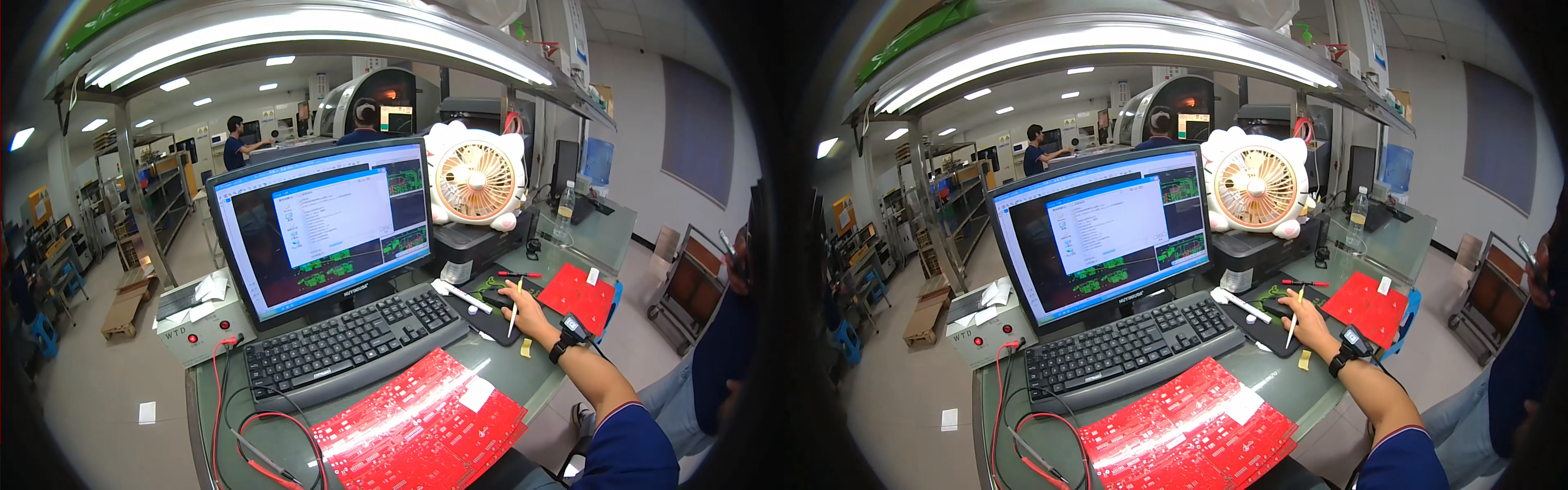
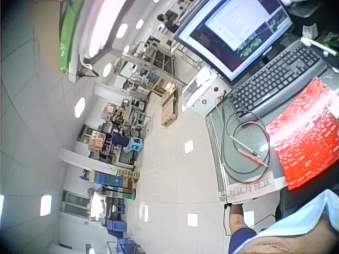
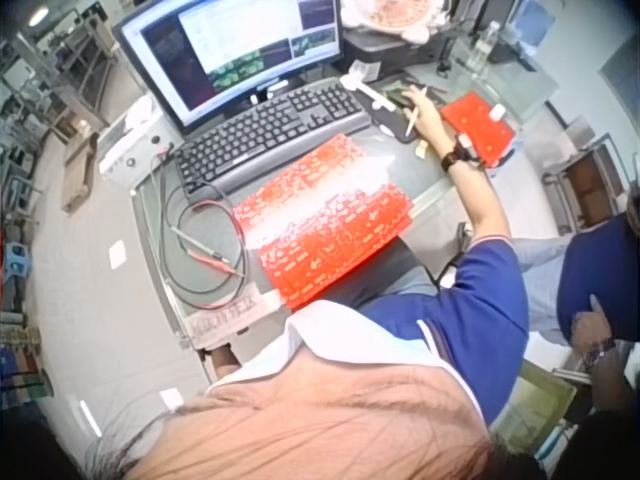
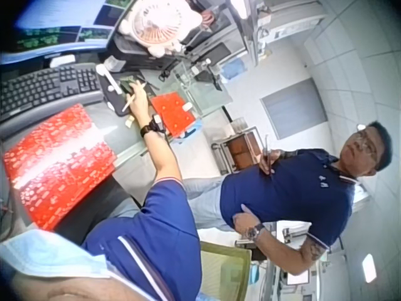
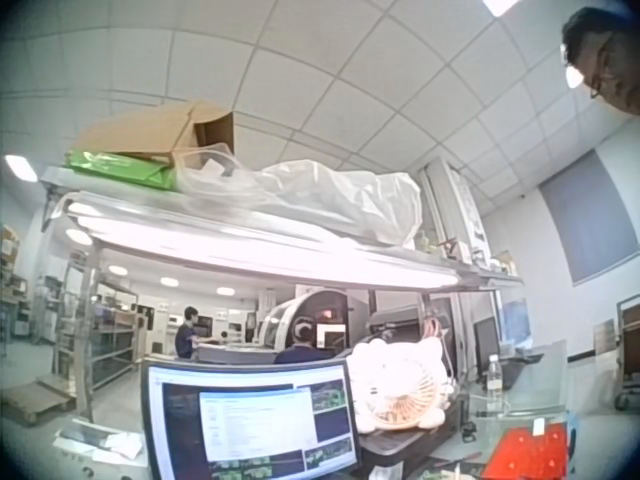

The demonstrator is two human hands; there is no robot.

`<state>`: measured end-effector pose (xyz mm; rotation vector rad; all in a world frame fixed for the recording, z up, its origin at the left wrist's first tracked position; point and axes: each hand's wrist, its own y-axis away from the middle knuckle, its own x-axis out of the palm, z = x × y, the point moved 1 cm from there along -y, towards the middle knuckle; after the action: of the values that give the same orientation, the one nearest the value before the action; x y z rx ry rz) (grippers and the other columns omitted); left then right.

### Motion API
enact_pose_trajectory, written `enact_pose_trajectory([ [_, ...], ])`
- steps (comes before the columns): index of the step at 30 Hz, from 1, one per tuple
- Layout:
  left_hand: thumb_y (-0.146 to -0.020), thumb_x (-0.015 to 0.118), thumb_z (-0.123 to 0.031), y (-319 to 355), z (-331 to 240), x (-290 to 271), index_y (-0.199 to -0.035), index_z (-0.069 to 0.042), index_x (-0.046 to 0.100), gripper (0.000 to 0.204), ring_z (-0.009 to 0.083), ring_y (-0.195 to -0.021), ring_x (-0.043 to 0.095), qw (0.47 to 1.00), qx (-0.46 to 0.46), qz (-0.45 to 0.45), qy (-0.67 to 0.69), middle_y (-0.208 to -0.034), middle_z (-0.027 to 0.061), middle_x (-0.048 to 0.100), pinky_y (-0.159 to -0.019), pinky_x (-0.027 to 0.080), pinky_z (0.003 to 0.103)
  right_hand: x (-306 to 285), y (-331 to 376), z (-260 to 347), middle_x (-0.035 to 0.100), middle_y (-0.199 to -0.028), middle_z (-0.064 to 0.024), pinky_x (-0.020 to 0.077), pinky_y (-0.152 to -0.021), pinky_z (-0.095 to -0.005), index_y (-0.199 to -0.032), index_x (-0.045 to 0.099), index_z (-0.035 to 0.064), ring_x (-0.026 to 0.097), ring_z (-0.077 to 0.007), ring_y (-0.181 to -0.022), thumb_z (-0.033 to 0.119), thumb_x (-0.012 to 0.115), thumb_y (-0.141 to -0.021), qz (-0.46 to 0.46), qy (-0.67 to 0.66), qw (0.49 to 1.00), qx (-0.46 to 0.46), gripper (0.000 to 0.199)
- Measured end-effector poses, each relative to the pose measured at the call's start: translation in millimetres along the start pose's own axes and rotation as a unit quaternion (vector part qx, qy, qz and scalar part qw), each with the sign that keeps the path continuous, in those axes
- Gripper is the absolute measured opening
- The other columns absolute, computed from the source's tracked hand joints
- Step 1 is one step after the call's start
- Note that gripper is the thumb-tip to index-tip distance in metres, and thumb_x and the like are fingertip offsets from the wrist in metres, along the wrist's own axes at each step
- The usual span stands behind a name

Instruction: Testing components on a red circuit board using multimeter probes and entering data into a computer.

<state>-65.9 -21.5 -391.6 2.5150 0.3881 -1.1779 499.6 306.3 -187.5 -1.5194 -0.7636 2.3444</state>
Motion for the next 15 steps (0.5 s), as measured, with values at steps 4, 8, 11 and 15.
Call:
enact_pose_trajectory([
  [4, -0.087, 0.058, -0.030, 0.5, 0.6, 0.4, -0.113, -0.002, 0.055, 0.039, 0.0221, -0.093, 0.059, 1.000, 0.001, 0.001, -0.002, -0.104, 0.0114, 0.061, -0.080, 0.050, 0.033, 2.4, 0.1, -4.5, 0.043, -0.140, -0.0134, 0.0399, -0.098, -0.0404, -0.119, 0.053, 0.0147, 0.048, -0.0343, -0.117, 0.015, 0.067, -0.079, -0.001, -0.005, 1.000, -0.001, 0.043],
  [8, -0.087, 0.058, -0.030, 1.6, 1.3, 0.9, -0.113, -0.002, 0.055, 0.038, 0.0217, -0.093, 0.059, 1.000, -0.001, 0.003, -0.001, -0.104, 0.0111, 0.061, -0.080, 0.050, 0.033, 2.2, -0.1, -4.0, 0.044, -0.140, -0.0138, 0.0399, -0.098, -0.0402, -0.119, 0.053, 0.0150, 0.048, -0.0342, -0.117, 0.014, 0.067, -0.079, -0.003, -0.007, 1.000, -0.002, 0.042],
  [11, -0.087, 0.058, -0.030, 2.5, 1.0, 0.2, -0.113, -0.002, 0.055, 0.038, 0.0214, -0.093, 0.059, 1.000, -0.002, 0.004, 0.000, -0.104, 0.0109, 0.061, -0.079, 0.050, 0.033, 1.5, -0.5, -2.8, 0.044, -0.139, -0.0141, 0.0402, -0.098, -0.0400, -0.119, 0.053, 0.0148, 0.048, -0.0340, -0.117, 0.014, 0.067, -0.078, -0.002, -0.003, 1.000, -0.002, 0.043],
  [15, -0.087, 0.058, -0.029, 3.4, 2.1, 0.3, -0.112, -0.002, 0.055, 0.038, 0.0210, -0.092, 0.059, 1.000, -0.003, 0.004, 0.000, -0.104, 0.0106, 0.061, -0.079, 0.051, 0.033, -0.7, -0.5, 1.6, 0.045, -0.139, -0.0143, 0.0402, -0.098, -0.0399, -0.119, 0.053, 0.0145, 0.048, -0.0340, -0.117, 0.014, 0.067, -0.078, -0.003, -0.004, 1.000, -0.001, 0.043],
])
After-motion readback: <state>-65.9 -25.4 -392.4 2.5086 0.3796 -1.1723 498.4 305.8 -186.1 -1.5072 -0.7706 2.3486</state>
